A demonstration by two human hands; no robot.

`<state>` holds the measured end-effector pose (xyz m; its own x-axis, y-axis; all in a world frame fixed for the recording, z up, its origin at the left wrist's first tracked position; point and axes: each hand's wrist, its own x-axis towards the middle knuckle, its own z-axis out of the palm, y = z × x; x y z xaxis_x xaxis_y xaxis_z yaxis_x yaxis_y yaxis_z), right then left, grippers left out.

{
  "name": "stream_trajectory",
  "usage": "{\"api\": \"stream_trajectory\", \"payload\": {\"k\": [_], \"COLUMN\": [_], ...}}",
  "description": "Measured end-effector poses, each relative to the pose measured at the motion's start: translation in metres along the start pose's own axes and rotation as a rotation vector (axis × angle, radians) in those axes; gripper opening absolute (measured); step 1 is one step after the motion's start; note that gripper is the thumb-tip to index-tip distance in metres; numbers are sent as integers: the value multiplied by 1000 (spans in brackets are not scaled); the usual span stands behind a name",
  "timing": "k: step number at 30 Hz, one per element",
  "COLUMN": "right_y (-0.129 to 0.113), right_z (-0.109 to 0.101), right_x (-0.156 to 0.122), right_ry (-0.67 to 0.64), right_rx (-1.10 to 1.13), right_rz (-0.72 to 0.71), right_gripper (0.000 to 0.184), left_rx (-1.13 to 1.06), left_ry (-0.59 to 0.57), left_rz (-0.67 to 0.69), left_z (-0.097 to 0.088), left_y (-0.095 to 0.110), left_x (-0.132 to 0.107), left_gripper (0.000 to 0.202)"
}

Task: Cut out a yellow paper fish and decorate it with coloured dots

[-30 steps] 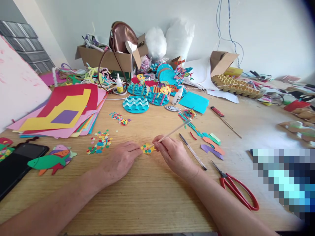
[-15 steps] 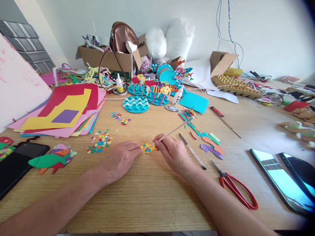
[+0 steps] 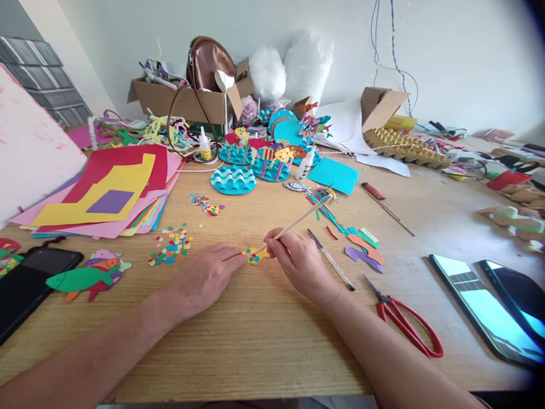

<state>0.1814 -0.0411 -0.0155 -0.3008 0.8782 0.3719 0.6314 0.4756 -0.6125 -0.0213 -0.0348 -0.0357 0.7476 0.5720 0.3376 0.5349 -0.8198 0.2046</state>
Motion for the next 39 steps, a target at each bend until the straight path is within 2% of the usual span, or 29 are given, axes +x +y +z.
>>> {"api": "stream_trajectory", "payload": {"k": [29,32,36,39], "right_y": [0,0,2,7], "right_z": [0,-2,-6,-8], "right_x": [0,-2,-6,-8], "right_ry": [16,70,182,200], "right_rx": [-2,8,32,22], "right_rz": [-4,-12,-24,-25], "right_gripper": [19,19,20,20], "left_rx": [11,19,14,17], "left_ry": [-13,-19,7,109], "left_rz": [-15,-20,-33,-110], "left_z": [1,1,-12,-41], "left_y": [-1,3,1,-16], "left_x": [0,0,-1,-6], "left_gripper": [31,29,28,27]}}
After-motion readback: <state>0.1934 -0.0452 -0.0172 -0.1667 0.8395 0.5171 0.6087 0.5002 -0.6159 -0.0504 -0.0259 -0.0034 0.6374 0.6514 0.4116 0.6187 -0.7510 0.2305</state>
